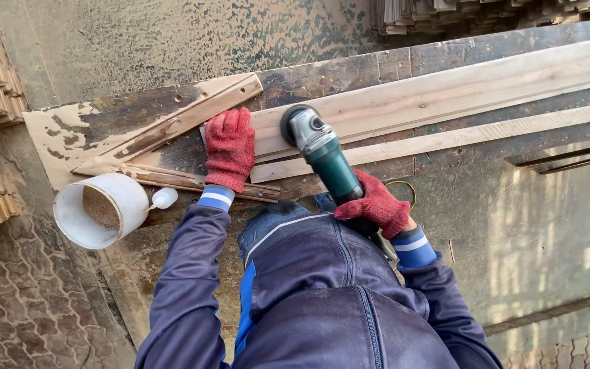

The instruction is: Sanding the surface of a wooden plank using an angle grinder with a sanding attachment.

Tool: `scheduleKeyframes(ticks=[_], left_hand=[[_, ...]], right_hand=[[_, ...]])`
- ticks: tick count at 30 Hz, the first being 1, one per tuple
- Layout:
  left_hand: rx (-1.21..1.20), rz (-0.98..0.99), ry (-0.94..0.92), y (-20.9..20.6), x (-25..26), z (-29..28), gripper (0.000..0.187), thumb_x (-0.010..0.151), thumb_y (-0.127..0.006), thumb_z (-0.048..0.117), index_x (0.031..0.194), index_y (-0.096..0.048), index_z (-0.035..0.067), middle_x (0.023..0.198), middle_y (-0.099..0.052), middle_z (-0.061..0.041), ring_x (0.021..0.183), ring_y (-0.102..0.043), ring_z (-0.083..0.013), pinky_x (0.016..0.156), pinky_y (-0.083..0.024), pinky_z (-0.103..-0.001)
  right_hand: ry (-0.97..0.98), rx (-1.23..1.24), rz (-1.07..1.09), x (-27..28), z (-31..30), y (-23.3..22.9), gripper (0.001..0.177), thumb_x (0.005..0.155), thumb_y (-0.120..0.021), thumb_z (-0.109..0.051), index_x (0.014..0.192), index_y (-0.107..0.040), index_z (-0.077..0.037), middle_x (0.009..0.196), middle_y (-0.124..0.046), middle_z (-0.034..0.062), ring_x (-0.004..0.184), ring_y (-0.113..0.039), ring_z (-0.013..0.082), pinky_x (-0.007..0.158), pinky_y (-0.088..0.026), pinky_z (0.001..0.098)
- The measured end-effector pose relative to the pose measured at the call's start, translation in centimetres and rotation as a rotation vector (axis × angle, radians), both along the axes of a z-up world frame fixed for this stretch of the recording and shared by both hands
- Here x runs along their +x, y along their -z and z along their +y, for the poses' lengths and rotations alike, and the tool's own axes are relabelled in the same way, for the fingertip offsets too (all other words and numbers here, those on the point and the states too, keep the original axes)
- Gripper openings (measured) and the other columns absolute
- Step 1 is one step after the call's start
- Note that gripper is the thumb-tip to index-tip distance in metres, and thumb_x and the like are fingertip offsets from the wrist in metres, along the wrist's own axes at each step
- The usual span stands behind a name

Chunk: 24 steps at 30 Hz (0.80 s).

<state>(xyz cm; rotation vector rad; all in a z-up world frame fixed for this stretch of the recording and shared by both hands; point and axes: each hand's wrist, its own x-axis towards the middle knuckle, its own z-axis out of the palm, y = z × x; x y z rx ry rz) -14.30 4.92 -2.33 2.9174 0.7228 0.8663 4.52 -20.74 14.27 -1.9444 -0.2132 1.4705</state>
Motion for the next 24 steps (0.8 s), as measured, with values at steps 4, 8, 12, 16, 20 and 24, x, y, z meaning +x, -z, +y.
scheduleKeyframes(ticks=[4, 8, 12, 16, 20, 24], left_hand=[[-0.018, -0.024, -0.007, -0.6, 0.1, -0.3, 0.047, 0.089, -0.066, 0.028, 0.132, -0.063, 0.009, 0.123, -0.049, -0.009, 0.121, -0.048, -0.0274, 0.102, -0.047, -0.045], [-0.009, -0.024, -0.026, -0.4, 0.1, -0.2, 0.045, 0.089, -0.067, 0.026, 0.13, -0.063, 0.011, 0.122, -0.05, -0.009, 0.12, -0.049, -0.0267, 0.102, -0.047, -0.044], [-0.021, -0.021, -0.017, -0.8, 0.2, -0.5, 0.046, 0.088, -0.068, 0.026, 0.131, -0.062, 0.01, 0.124, -0.048, -0.01, 0.121, -0.048, -0.0275, 0.101, -0.047, -0.045], [-0.041, -0.009, -0.002, -0.7, 0.1, -0.3, 0.046, 0.089, -0.067, 0.026, 0.132, -0.061, 0.009, 0.125, -0.047, -0.009, 0.123, -0.047, -0.0279, 0.103, -0.046, -0.045], [-0.029, -0.003, -0.007, -0.4, 0.2, -0.2, 0.046, 0.09, -0.067, 0.027, 0.132, -0.061, 0.01, 0.126, -0.047, -0.009, 0.123, -0.047, -0.0277, 0.103, -0.046, -0.046], [-0.032, -0.005, -0.003, -0.3, 0.0, -0.3, 0.048, 0.089, -0.069, 0.025, 0.134, -0.061, 0.01, 0.127, -0.048, -0.009, 0.124, -0.047, -0.0274, 0.102, -0.046, -0.046]], right_hand=[[0.185, 0.015, -0.002, 1.2, -1.2, 0.1, 0.072, 0.037, -0.094, -0.004, 0.106, -0.073, -0.014, 0.078, -0.063, 0.0078, 0.069, -0.061, 0.0222, 0.063, -0.049, 0.0319], [0.305, 0.039, -0.045, 4.5, -4.0, -0.5, 0.061, 0.044, -0.09, -0.004, 0.101, -0.068, -0.012, 0.073, -0.063, 0.0082, 0.063, -0.067, 0.0242, 0.058, -0.054, 0.0345], [0.454, 0.161, -0.089, 7.6, -6.9, -0.7, 0.041, 0.059, -0.082, -0.006, 0.097, -0.067, -0.006, 0.075, -0.068, 0.0179, 0.064, -0.07, 0.0281, 0.06, -0.056, 0.0378], [0.468, 0.19, -0.098, 7.3, -7.1, -1.4, 0.043, 0.058, -0.081, -0.002, 0.098, -0.066, -0.005, 0.076, -0.067, 0.0177, 0.063, -0.069, 0.0275, 0.06, -0.056, 0.0366], [0.464, 0.118, -0.105, 3.4, -6.6, -1.4, 0.054, 0.047, -0.085, 0.002, 0.097, -0.067, -0.005, 0.071, -0.066, 0.0139, 0.061, -0.066, 0.0239, 0.057, -0.054, 0.0347], [0.307, 0.048, -0.076, 0.9, -6.0, -0.1, 0.065, 0.037, -0.094, -0.003, 0.098, -0.07, -0.011, 0.073, -0.065, 0.0084, 0.066, -0.06, 0.0181, 0.059, -0.045, 0.0295]])
